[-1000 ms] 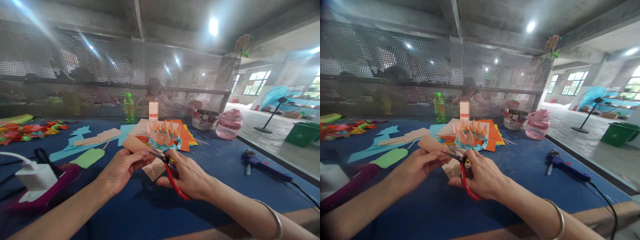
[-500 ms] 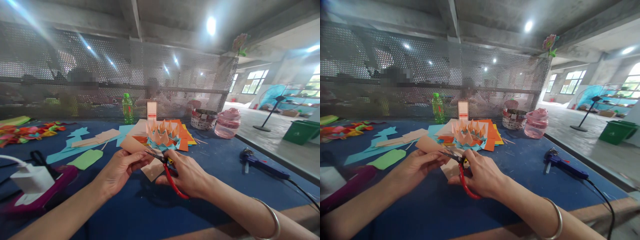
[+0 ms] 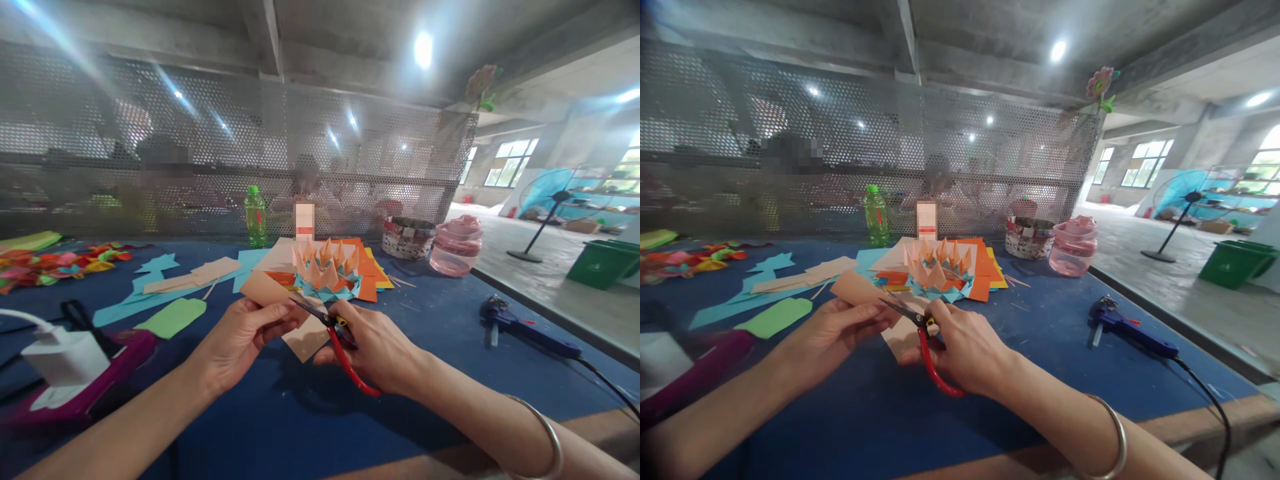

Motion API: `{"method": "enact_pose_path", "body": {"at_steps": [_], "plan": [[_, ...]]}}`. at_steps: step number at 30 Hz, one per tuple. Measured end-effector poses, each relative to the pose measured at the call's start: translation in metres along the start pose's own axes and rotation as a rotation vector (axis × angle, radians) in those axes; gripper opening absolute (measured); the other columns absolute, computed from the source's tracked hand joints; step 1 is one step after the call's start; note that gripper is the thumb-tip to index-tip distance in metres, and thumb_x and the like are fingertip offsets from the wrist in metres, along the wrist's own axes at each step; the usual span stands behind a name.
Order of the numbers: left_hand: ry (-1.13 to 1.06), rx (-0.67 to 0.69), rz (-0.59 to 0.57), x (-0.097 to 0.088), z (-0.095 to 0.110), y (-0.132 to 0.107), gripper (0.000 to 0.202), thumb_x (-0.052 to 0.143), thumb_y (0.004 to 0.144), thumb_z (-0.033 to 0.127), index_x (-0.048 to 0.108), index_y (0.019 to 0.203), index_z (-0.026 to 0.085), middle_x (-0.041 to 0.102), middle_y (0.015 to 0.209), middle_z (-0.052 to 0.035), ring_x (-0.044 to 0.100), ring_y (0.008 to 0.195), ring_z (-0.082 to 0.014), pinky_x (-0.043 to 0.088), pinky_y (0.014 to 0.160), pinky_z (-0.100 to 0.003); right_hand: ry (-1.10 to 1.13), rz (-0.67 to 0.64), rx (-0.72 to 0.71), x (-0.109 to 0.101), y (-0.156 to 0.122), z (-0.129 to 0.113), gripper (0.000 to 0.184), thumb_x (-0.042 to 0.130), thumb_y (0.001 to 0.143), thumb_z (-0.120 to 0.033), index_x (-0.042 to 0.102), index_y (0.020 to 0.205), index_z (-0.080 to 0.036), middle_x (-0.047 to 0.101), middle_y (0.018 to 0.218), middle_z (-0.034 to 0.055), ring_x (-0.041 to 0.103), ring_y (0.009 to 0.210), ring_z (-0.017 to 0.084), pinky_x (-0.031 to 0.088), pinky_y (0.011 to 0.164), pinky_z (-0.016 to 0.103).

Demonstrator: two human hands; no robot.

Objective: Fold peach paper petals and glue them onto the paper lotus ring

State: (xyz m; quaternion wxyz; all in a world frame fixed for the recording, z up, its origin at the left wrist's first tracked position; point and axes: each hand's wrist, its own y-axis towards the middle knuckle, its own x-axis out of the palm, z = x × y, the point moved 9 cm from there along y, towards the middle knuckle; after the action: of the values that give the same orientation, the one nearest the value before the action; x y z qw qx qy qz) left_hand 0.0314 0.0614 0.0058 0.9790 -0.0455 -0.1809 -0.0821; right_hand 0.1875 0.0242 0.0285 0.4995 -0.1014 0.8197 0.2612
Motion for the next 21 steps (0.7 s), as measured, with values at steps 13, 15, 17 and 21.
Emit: {"method": "enact_pose_path", "body": {"at_steps": [13,15,17,21], "plan": [[0.005,-0.012,0.007,0.0008,0.0007,-0.0011,0.019,0.066,0.077,-0.001,0.079,0.082,0.012,0.079,0.078,-0.0073,0.072,0.069,-0.0156,0.061,0.063,-0.019,-0.060,0.007,-0.013,-0.0001,-0.0002,0.0007,0.032,0.058,0.088,-0.046,0.053,0.102,-0.018,0.068,0.085,0.0066,0.066,0.068,0.020,0.038,0.057,0.026],[0.008,-0.015,0.009,0.0003,0.0002,-0.0014,0.019,0.066,0.077,-0.001,0.079,0.082,0.012,0.079,0.078,-0.0070,0.072,0.069,-0.0155,0.061,0.064,-0.019,-0.061,0.001,-0.009,0.0001,-0.0003,0.0007,0.034,0.057,0.088,-0.049,0.052,0.101,-0.018,0.069,0.085,0.0069,0.066,0.069,0.021,0.038,0.057,0.026],[0.012,-0.012,-0.002,0.0004,-0.0001,-0.0013,0.018,0.067,0.077,0.000,0.079,0.080,0.012,0.079,0.079,-0.0070,0.072,0.070,-0.0156,0.061,0.064,-0.019,-0.066,-0.005,-0.005,0.0004,-0.0007,0.0003,0.033,0.055,0.089,-0.049,0.052,0.100,-0.018,0.068,0.085,0.0067,0.066,0.068,0.021,0.037,0.057,0.027],[0.002,0.004,-0.070,0.0036,-0.0008,0.0001,0.011,0.070,0.074,0.004,0.079,0.078,0.010,0.079,0.081,-0.0085,0.072,0.073,-0.0166,0.061,0.071,-0.021,-0.065,-0.009,-0.026,-0.0011,-0.0017,-0.0043,0.035,0.055,0.088,-0.051,0.049,0.102,-0.019,0.067,0.091,0.0067,0.066,0.071,0.021,0.038,0.058,0.027]]}}
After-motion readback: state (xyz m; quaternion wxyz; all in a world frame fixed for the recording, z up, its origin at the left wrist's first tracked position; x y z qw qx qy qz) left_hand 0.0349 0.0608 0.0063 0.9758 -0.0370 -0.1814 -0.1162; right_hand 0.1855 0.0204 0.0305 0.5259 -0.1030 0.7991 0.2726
